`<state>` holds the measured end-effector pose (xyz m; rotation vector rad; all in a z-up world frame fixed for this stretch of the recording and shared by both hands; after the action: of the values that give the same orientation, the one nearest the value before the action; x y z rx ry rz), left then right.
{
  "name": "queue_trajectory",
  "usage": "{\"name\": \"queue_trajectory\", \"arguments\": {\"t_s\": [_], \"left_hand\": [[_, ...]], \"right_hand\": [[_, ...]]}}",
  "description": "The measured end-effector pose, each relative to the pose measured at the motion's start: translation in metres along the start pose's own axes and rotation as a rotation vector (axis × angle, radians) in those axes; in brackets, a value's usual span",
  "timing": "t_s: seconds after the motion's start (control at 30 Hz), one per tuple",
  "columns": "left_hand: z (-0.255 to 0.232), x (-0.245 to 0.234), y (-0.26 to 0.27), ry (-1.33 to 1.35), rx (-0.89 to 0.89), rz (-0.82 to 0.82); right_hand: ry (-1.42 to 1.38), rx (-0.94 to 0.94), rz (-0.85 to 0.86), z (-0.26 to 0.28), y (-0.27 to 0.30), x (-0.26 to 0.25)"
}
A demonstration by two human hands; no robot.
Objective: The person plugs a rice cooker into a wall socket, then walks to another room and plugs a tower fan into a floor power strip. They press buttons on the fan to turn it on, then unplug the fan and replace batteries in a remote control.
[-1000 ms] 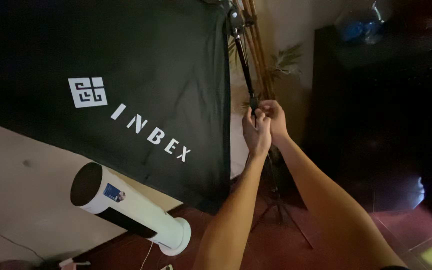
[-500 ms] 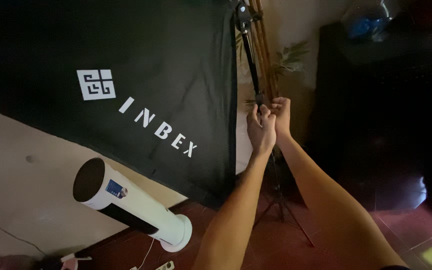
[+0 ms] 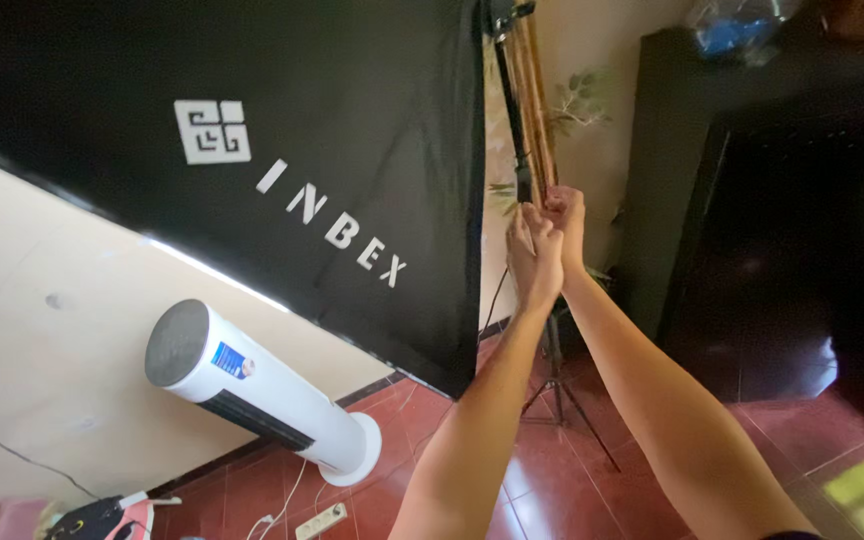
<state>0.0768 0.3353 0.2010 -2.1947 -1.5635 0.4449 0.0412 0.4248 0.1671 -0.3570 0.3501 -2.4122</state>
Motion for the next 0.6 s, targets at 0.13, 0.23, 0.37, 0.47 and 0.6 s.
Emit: {"name": "queue_trajectory", "arguments": {"t_s": [0.13, 0.23, 0.37, 0.47, 0.6], "left_hand": [[0.022, -0.002, 0.036, -0.225, 0.137, 0.120], [0.040, -0.008, 0.070, -0.261, 0.224, 0.123], [0.050, -0.050, 0.132, -0.067, 0.196, 0.160], [0.046, -0.102, 0.179, -0.115, 0.096, 0.233], [0.046, -0.180, 0.199, -0.333, -0.002, 0.333]], "right_hand": [[-0.149, 0.331, 0.047, -0.008, 0.026, -0.009], [-0.646, 0.652, 0.347, -0.011, 0.061, -0.014], [0.230, 0.217, -0.033, -0.007, 0.131, -0.013], [0.243, 0.231, -0.008, -0.013, 0.181, -0.007], [0.451, 0.188, 0.002, -0.032, 0.243, 0.039]]}}
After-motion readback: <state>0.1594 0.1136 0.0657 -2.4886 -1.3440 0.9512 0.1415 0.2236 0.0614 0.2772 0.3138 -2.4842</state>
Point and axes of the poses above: each hand's wrist, its own y-axis away from the middle knuckle, its own x-axis out of the palm, z = x × y, the point moved 1 cm from there along -y, towards the middle knuckle, and after that the axes turned 13 degrees about x, right-handed, at the moved point
